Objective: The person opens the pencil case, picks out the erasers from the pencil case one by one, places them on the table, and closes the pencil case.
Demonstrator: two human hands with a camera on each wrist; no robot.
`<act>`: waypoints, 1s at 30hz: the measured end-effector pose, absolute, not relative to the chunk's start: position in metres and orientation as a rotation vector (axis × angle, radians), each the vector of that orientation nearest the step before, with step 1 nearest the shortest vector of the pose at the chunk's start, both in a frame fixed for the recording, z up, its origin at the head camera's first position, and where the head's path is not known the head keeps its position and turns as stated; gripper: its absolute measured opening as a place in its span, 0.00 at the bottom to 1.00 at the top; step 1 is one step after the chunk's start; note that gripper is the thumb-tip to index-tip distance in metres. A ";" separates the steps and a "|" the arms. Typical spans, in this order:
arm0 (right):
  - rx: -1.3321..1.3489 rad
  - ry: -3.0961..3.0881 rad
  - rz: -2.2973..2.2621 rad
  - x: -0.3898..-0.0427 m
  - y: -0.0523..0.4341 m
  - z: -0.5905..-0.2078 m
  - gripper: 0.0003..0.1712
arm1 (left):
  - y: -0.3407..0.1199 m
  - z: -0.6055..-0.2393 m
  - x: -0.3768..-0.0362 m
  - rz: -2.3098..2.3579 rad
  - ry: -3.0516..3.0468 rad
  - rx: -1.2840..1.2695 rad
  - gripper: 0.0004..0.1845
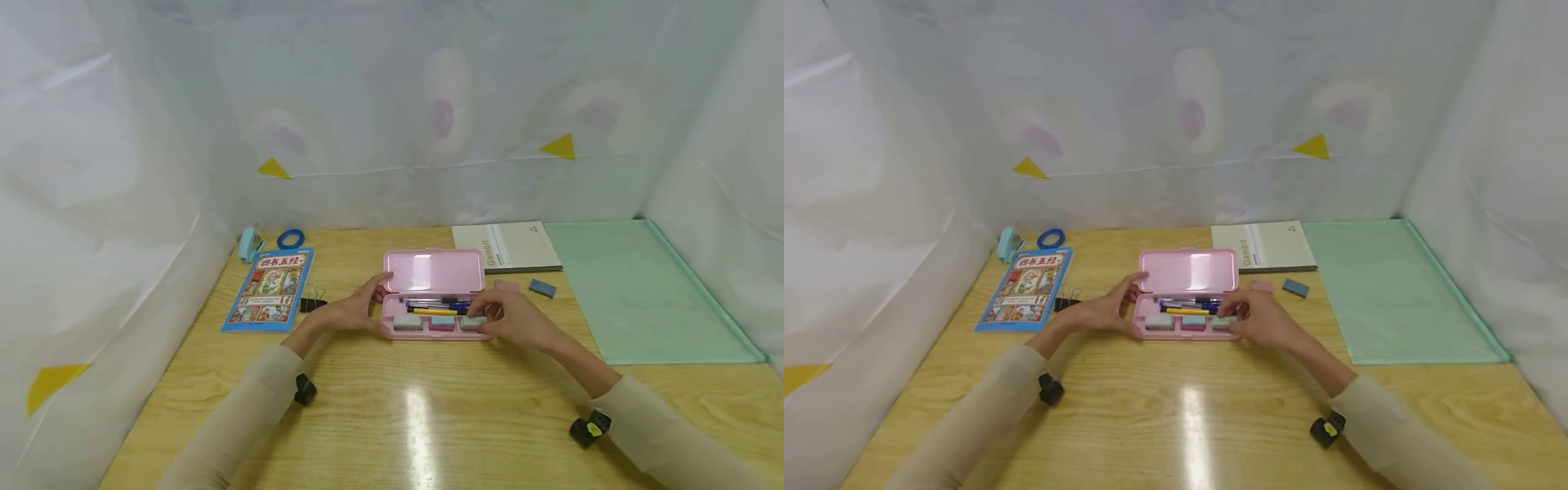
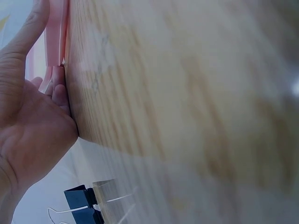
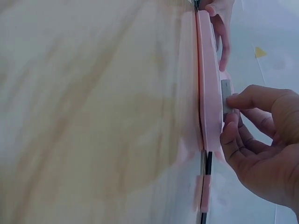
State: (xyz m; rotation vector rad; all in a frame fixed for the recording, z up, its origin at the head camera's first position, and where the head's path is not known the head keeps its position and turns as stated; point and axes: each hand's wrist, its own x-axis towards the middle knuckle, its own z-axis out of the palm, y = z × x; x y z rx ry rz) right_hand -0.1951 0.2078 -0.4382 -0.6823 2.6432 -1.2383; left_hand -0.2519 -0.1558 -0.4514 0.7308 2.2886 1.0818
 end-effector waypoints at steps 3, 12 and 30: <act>-0.676 2.661 -1.249 -0.195 0.216 -0.436 0.14 | -0.157 -0.452 -0.251 1.078 2.289 0.729 0.65; -0.587 2.726 -1.210 -0.200 0.249 -0.416 0.12 | -0.159 -0.455 -0.251 1.087 2.304 0.701 0.65; -0.504 2.716 -1.193 -0.214 0.276 -0.427 0.10 | -0.158 -0.456 -0.254 1.094 2.289 0.710 0.65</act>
